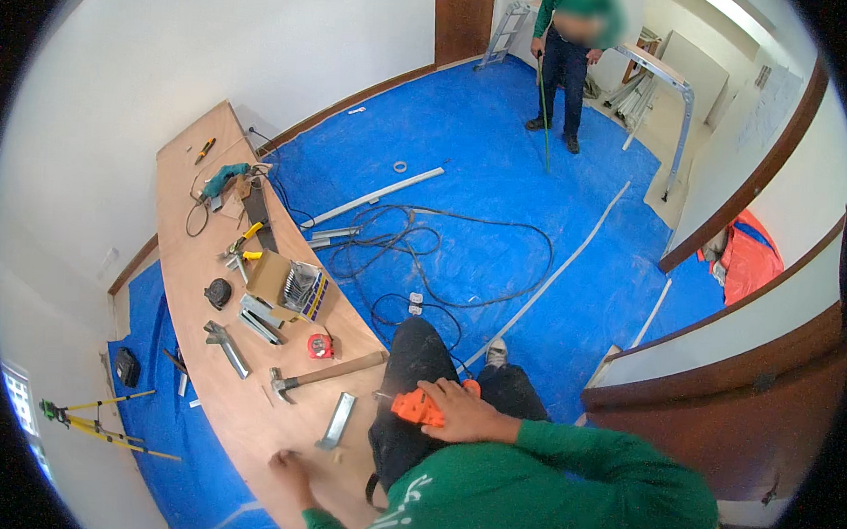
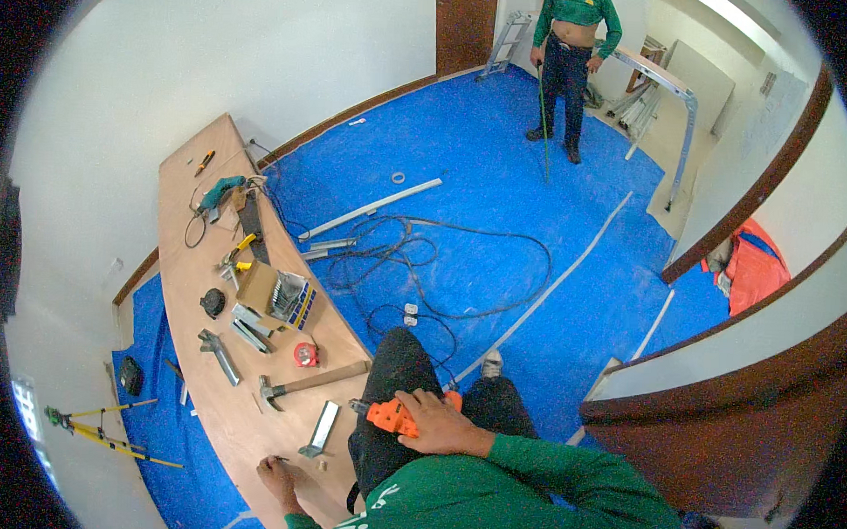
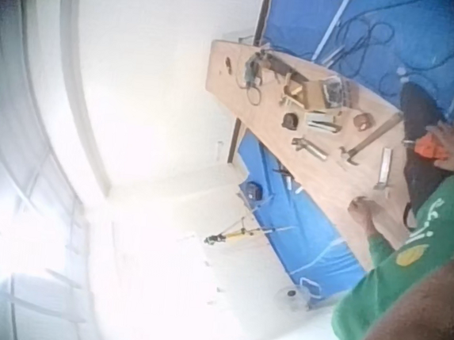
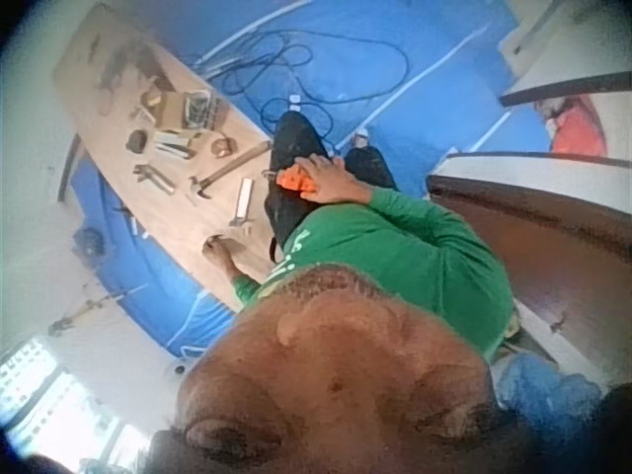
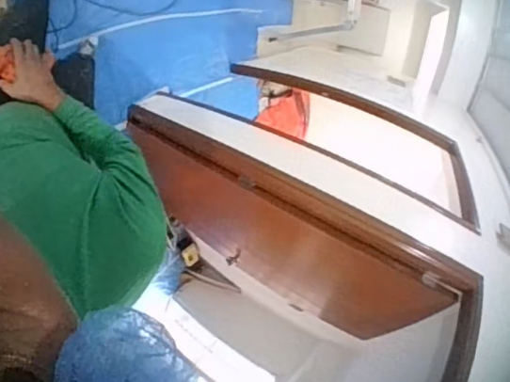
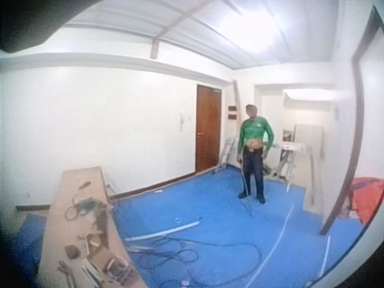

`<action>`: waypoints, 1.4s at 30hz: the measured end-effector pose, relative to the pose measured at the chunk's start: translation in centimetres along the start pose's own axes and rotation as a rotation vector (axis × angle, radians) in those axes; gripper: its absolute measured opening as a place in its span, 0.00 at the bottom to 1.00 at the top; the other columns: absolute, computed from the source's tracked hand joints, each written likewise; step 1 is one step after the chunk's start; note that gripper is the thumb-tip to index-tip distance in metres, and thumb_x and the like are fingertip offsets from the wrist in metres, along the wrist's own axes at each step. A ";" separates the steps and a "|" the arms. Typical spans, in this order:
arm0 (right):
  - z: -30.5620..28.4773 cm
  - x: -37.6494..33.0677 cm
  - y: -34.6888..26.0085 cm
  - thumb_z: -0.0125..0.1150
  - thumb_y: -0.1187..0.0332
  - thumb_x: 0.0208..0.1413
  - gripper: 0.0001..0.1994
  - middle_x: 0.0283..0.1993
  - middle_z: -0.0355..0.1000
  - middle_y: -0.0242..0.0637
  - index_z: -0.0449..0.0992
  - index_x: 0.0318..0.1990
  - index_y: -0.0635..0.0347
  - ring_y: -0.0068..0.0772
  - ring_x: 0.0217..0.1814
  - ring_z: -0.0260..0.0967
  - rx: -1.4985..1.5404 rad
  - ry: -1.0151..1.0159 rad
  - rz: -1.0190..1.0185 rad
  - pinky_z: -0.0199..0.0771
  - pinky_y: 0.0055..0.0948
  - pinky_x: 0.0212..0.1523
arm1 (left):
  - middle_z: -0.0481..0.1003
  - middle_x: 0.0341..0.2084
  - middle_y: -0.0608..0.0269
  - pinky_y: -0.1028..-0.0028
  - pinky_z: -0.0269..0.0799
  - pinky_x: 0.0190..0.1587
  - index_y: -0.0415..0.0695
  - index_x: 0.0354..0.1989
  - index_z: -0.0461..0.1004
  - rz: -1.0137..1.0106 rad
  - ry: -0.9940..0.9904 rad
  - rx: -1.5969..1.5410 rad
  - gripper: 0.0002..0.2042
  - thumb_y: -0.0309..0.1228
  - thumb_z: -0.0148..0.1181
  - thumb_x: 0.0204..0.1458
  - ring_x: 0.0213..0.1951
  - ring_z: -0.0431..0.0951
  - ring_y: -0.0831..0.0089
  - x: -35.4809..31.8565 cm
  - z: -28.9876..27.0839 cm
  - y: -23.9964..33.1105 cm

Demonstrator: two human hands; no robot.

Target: The person uses a cordless drill to fasten metal brackets to a wooden board, then switches to a jigsaw to cut along the board's edge. Tools and fasteners are handled on a workbench while another person works nearby.

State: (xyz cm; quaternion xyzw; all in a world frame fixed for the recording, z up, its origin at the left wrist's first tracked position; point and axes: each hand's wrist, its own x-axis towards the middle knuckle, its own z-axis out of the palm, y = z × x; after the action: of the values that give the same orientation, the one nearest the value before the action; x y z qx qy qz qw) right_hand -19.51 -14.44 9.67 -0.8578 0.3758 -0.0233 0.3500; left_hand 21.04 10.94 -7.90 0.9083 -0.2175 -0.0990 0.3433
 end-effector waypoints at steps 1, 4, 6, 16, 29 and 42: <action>0.1 0.1 0.1 0.71 0.48 0.57 0.47 0.64 0.65 0.57 0.55 0.77 0.63 0.64 0.67 0.67 -0.014 0.009 -0.003 0.70 0.63 0.65 | 0.77 0.41 0.40 0.52 0.71 0.53 0.33 0.35 0.80 0.037 0.039 -0.021 0.16 0.36 0.54 0.66 0.45 0.75 0.47 0.3 0.3 0.3; 0.6 0.6 0.4 0.71 0.48 0.57 0.47 0.65 0.65 0.58 0.56 0.77 0.63 0.65 0.68 0.67 -0.014 0.034 -0.010 0.69 0.63 0.65 | 0.78 0.36 0.44 0.53 0.71 0.50 0.34 0.33 0.78 0.086 0.100 0.088 0.17 0.38 0.56 0.66 0.43 0.76 0.49 1.5 1.5 0.9; 1.2 0.8 0.6 0.71 0.48 0.56 0.47 0.65 0.65 0.58 0.56 0.77 0.63 0.65 0.68 0.66 -0.002 0.030 -0.015 0.69 0.63 0.65 | 0.78 0.34 0.48 0.54 0.72 0.47 0.36 0.34 0.79 0.042 0.031 0.065 0.18 0.41 0.57 0.67 0.41 0.77 0.52 2.5 2.4 1.0; 0.8 0.8 -0.1 0.77 0.53 0.52 0.48 0.64 0.66 0.54 0.58 0.76 0.61 0.61 0.68 0.66 0.012 0.026 -0.005 0.64 0.60 0.69 | 0.81 0.41 0.52 0.56 0.74 0.53 0.42 0.42 0.84 0.041 0.124 0.094 0.12 0.38 0.61 0.67 0.47 0.79 0.52 2.3 3.0 5.0; 0.6 1.5 -0.8 0.76 0.56 0.53 0.46 0.64 0.66 0.55 0.58 0.75 0.62 0.63 0.67 0.66 0.017 -0.006 -0.002 0.66 0.59 0.67 | 0.80 0.42 0.45 0.54 0.78 0.51 0.37 0.49 0.80 0.056 -0.128 0.230 0.17 0.37 0.72 0.58 0.47 0.81 0.47 5.1 -0.8 6.2; -0.1 1.7 -0.7 0.78 0.52 0.52 0.47 0.64 0.67 0.57 0.61 0.73 0.69 0.63 0.68 0.67 0.178 -0.036 0.106 0.70 0.55 0.67 | 0.78 0.35 0.58 0.68 0.75 0.50 0.37 0.47 0.76 0.078 -0.292 -0.315 0.14 0.38 0.54 0.73 0.42 0.78 0.68 -1.1 -3.1 16.1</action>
State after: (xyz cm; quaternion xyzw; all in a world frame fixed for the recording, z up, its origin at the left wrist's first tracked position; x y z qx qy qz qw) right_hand -17.84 -15.30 9.85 -0.8024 0.4109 -0.0228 0.4323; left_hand 15.79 2.48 5.22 0.8105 -0.2817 -0.2489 0.4493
